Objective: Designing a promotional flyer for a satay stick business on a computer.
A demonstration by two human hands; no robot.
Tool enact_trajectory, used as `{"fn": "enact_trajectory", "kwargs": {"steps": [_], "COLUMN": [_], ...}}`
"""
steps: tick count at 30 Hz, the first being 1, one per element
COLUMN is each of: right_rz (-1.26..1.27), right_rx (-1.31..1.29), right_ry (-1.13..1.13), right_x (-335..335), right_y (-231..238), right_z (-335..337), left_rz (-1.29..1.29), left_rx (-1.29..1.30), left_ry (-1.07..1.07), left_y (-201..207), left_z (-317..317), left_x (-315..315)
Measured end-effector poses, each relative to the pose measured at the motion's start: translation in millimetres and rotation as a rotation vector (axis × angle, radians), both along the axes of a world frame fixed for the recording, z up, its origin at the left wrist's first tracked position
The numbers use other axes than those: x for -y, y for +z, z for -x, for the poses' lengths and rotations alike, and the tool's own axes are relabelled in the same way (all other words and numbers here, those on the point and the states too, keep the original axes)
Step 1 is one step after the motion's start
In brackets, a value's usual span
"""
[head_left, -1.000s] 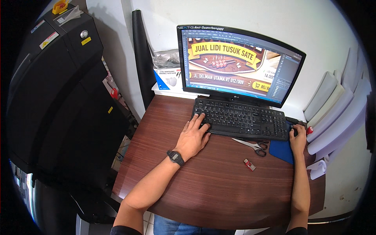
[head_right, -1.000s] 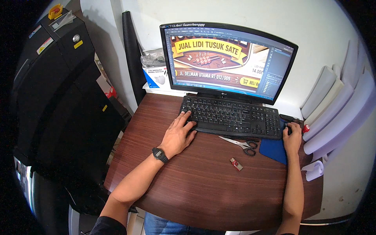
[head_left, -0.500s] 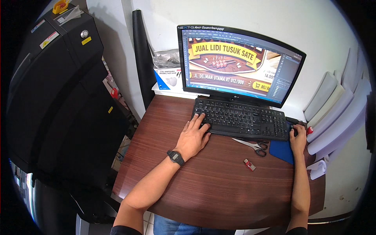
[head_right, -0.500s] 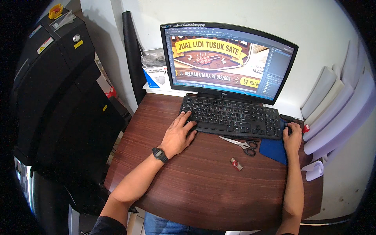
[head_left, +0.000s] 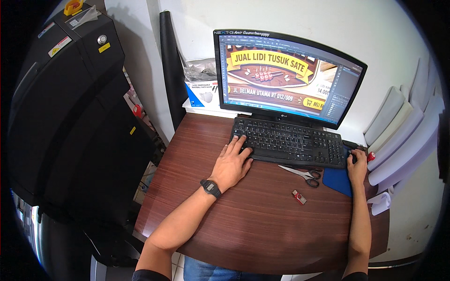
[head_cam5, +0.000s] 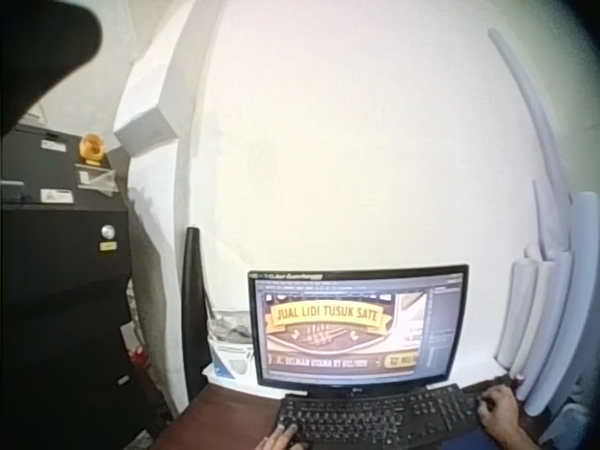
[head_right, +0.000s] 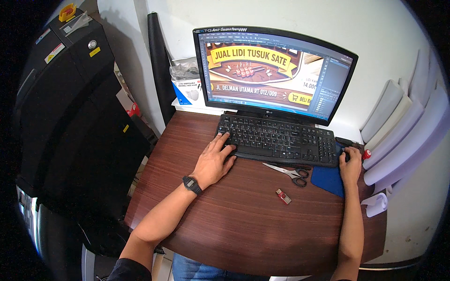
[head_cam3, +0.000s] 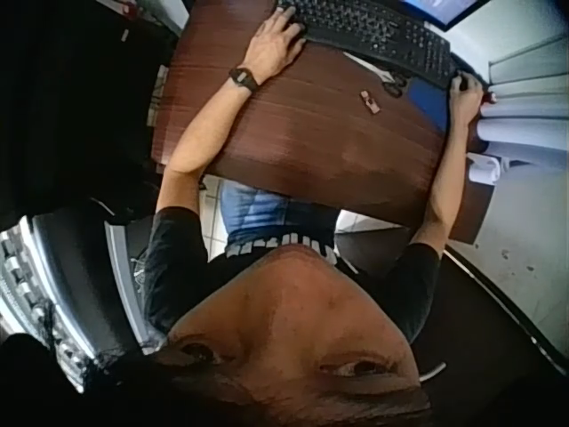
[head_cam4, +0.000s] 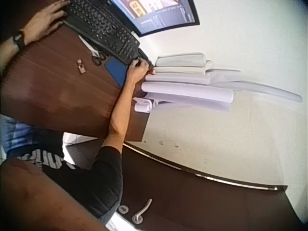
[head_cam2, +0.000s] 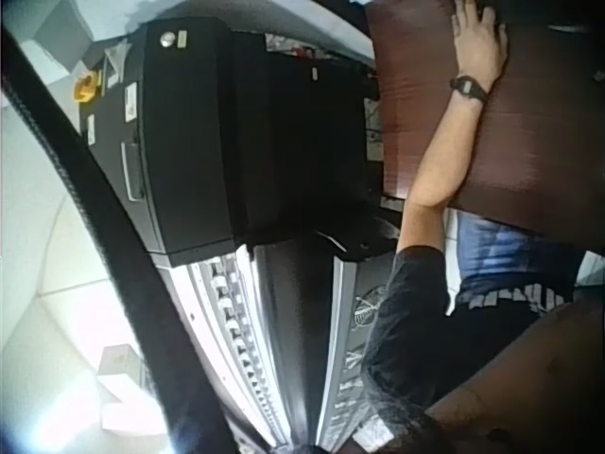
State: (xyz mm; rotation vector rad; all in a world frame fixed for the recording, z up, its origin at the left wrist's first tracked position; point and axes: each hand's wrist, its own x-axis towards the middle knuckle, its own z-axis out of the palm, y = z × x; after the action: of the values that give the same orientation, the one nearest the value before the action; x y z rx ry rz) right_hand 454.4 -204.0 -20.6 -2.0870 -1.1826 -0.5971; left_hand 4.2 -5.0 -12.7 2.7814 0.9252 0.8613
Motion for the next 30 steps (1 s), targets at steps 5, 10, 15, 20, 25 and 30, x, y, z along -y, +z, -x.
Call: {"fn": "enact_trajectory", "kwargs": {"steps": [5, 10, 15, 20, 25, 30], "right_rz": [0.001, -0.008, 0.002, -0.003, -0.012, 0.010], "right_rx": [0.004, 0.008, 0.010, 0.009, -0.008, -0.010], "right_ry": [-0.001, 0.004, 0.012, 0.012, 0.012, 0.006], "right_x": [-0.3, -0.8, -0.1, 0.4, -0.2, 0.1], "right_y": [-0.3, -2.1, -1.0, -0.8, -3.0, 0.5], "right_z": [-0.9, -3.0, -3.4, -2.8, -5.4, -0.6], "left_rz": [0.003, 0.007, 0.006, 0.004, -0.003, 0.049], "left_rx": [-0.010, -0.011, -0.003, 0.002, -0.002, 0.041], "left_ry": [0.007, 0.009, -0.002, -0.002, 0.000, 0.036], "left_y": [1.7, 0.6, 1.7, -0.2, -0.5, -1.6], "left_z": [-0.1, -0.4, -0.1, -0.4, -0.2, -0.4], "left_x": [0.6, 0.0, 0.4, 0.0, 0.3, -1.6]}}
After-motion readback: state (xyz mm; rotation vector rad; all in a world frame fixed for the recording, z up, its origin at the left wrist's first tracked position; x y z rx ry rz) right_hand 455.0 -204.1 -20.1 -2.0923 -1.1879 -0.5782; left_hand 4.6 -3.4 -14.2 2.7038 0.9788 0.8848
